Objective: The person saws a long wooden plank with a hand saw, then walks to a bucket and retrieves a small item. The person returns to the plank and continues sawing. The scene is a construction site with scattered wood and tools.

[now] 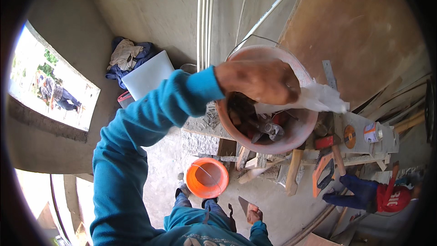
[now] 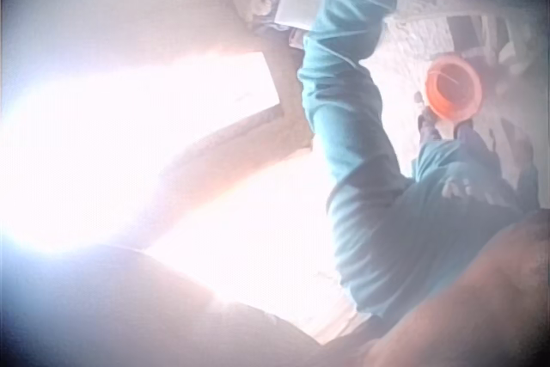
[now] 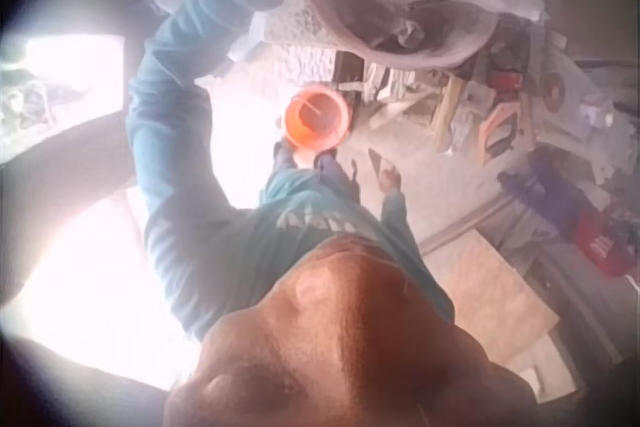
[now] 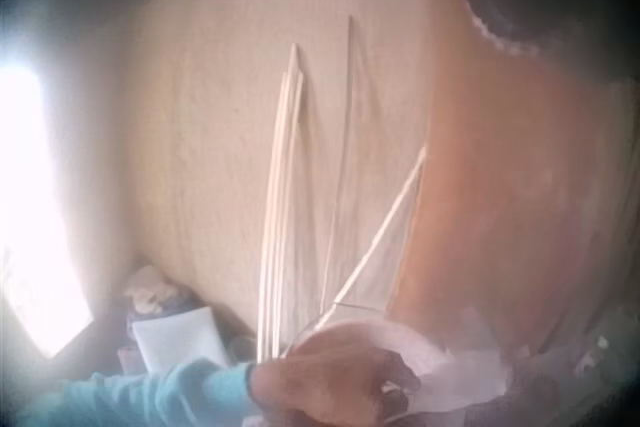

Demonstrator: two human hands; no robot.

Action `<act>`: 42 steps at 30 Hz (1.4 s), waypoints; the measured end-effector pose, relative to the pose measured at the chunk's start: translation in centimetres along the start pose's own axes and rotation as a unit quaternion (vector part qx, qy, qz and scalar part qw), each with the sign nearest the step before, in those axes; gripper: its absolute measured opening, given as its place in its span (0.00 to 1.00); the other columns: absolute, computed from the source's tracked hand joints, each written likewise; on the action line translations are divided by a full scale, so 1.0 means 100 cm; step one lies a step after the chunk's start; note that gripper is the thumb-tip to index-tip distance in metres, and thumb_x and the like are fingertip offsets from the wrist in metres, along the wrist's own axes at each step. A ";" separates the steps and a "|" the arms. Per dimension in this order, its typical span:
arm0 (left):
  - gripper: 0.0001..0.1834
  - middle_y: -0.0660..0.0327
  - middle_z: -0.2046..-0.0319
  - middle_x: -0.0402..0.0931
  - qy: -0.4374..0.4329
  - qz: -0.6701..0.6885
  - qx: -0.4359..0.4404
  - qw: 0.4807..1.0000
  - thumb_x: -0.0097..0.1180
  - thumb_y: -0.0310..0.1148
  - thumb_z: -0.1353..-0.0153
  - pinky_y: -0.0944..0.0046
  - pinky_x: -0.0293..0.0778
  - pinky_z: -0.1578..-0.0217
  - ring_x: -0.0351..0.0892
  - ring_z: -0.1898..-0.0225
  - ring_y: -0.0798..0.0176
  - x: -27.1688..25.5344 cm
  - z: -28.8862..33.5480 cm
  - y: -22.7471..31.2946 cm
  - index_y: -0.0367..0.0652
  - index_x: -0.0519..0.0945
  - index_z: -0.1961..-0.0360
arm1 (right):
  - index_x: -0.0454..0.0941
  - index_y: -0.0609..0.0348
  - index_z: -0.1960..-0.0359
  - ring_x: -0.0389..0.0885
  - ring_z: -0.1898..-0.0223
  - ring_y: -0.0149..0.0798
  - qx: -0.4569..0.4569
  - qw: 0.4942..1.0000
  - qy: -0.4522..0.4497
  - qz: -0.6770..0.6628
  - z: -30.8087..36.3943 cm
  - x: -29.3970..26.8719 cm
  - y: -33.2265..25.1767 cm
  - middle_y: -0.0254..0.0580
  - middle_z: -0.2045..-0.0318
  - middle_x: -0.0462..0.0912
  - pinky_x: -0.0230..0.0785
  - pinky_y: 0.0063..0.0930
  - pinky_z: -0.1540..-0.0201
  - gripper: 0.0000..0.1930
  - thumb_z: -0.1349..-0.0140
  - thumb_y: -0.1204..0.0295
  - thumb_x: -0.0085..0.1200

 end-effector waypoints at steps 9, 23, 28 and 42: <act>0.23 0.50 0.62 0.83 -0.063 -0.307 0.050 0.948 0.68 0.40 0.50 0.51 0.73 0.50 0.81 0.56 0.46 0.033 0.029 -0.014 0.37 0.83 0.56 | 0.74 0.55 0.71 0.68 0.90 0.30 -0.020 0.997 0.038 0.069 -0.031 -0.003 0.034 0.31 0.87 0.70 0.58 0.30 0.87 0.05 0.44 0.75 0.58; 0.26 0.57 0.64 0.83 0.192 -0.459 0.005 0.867 0.67 0.44 0.51 0.55 0.73 0.50 0.83 0.57 0.54 0.021 0.023 -0.042 0.41 0.79 0.54 | 0.73 0.54 0.74 0.68 0.89 0.32 -0.026 0.998 -0.020 0.056 -0.023 0.021 -0.010 0.32 0.87 0.70 0.58 0.32 0.86 0.04 0.42 0.76 0.56; 0.27 0.55 0.63 0.80 0.191 -0.435 -0.118 0.872 0.70 0.50 0.50 0.54 0.73 0.51 0.81 0.56 0.53 -0.009 0.015 -0.033 0.42 0.77 0.57 | 0.76 0.56 0.66 0.66 0.87 0.28 -0.009 0.999 -0.047 0.019 -0.001 0.023 -0.024 0.29 0.85 0.68 0.56 0.28 0.85 0.05 0.44 0.77 0.57; 0.05 0.56 0.69 0.83 0.374 -0.127 -0.250 0.884 0.66 0.28 0.43 0.60 0.76 0.65 0.83 0.67 0.58 0.003 0.187 -0.081 0.40 0.84 0.66 | 0.73 0.59 0.73 0.75 0.87 0.37 0.021 0.992 0.050 0.112 0.006 0.008 0.006 0.39 0.85 0.75 0.64 0.35 0.86 0.06 0.43 0.74 0.58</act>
Point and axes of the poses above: each hand's wrist, its own z-axis away from the middle knuckle, its own x-axis out of the palm, y = z × x, the point moved 6 cm from there along -z, towards the middle knuckle
